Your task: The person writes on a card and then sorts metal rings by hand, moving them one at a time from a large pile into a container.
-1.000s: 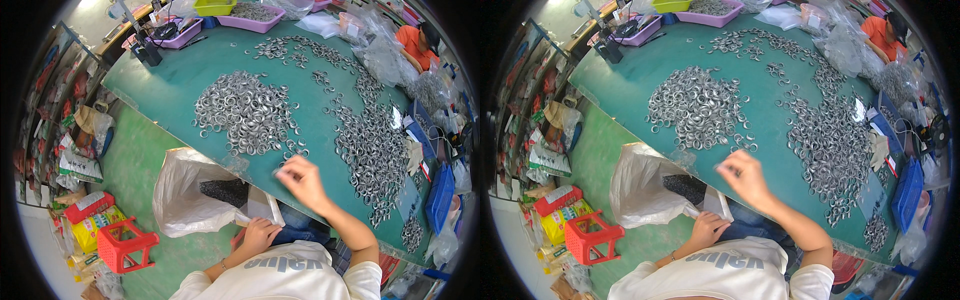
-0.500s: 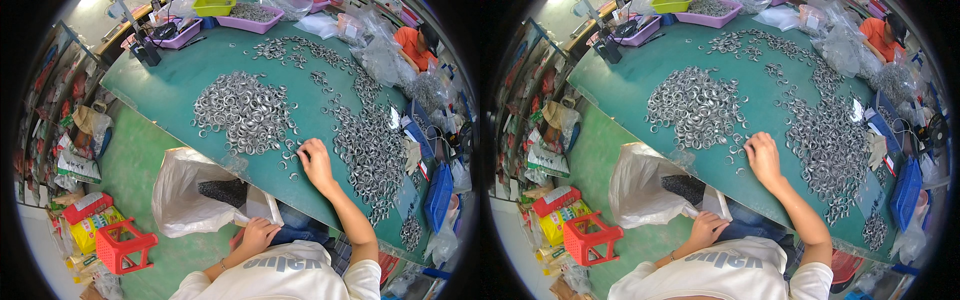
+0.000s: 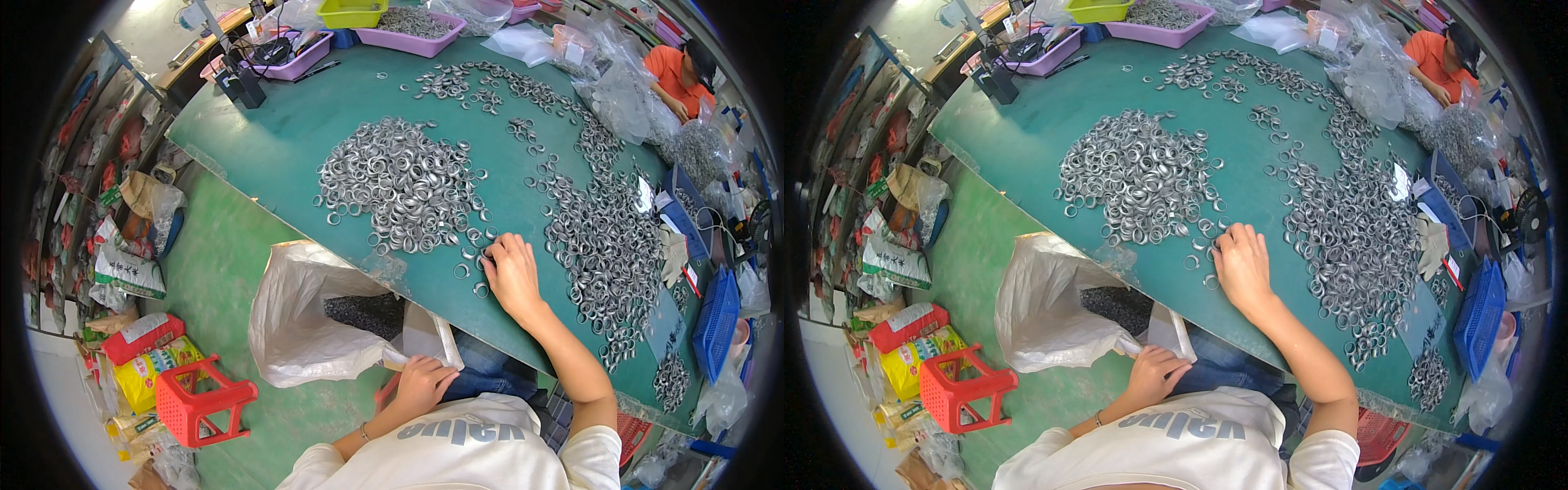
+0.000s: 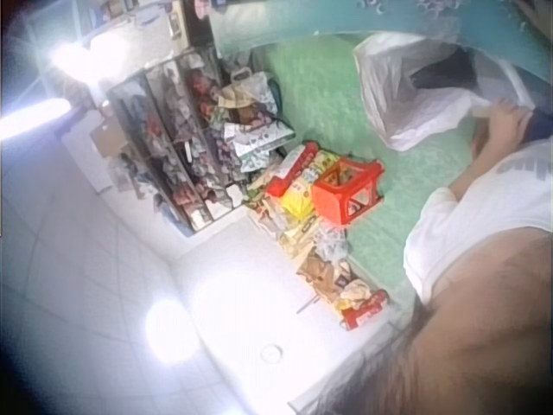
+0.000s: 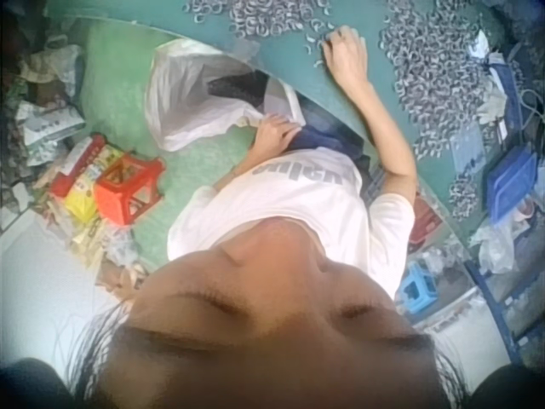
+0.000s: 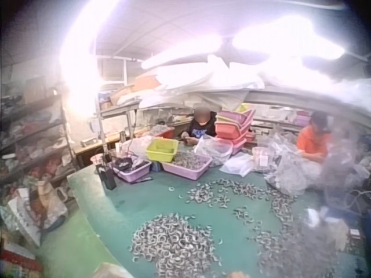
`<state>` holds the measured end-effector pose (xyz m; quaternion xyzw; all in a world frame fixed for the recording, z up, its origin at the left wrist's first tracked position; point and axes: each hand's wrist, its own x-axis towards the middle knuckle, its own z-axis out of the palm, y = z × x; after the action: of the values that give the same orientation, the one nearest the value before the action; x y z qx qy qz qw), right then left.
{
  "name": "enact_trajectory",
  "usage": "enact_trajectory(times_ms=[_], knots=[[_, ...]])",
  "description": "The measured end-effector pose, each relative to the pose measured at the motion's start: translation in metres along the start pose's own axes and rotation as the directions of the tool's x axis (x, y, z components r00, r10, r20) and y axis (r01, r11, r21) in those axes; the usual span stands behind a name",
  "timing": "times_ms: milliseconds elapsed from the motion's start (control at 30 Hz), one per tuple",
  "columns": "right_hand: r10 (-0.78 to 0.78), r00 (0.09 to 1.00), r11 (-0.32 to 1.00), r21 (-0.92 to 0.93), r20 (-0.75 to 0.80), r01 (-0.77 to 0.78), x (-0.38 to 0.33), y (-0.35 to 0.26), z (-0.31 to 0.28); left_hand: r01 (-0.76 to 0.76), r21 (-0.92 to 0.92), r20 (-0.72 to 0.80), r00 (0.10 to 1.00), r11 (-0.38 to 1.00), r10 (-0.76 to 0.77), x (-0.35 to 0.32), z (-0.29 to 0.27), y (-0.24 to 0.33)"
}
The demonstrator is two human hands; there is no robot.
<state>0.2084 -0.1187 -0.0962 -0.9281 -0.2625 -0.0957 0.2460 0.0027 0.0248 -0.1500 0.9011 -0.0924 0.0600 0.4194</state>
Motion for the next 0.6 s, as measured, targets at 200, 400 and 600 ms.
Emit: enact_trajectory(times_ms=[200,400,600], knots=[[-0.041,0.988,0.855,0.517,0.147,-0.041,-0.007,-0.045,-0.01,-0.019,0.015,-0.024,1.0,1.0,0.02,-0.002,0.002,-0.001],[-0.095,0.988,0.871,0.492,0.126,0.021,-0.004,-0.06,-0.009,-0.014,0.003,-0.019,1.0,1.0,0.014,-0.001,0.002,-0.001],[0.028,0.999,0.953,-0.302,0.022,-0.02,-0.003,0.002,-0.008,-0.029,0.003,-0.033,0.999,1.0,0.03,-0.001,0.004,-0.002]])
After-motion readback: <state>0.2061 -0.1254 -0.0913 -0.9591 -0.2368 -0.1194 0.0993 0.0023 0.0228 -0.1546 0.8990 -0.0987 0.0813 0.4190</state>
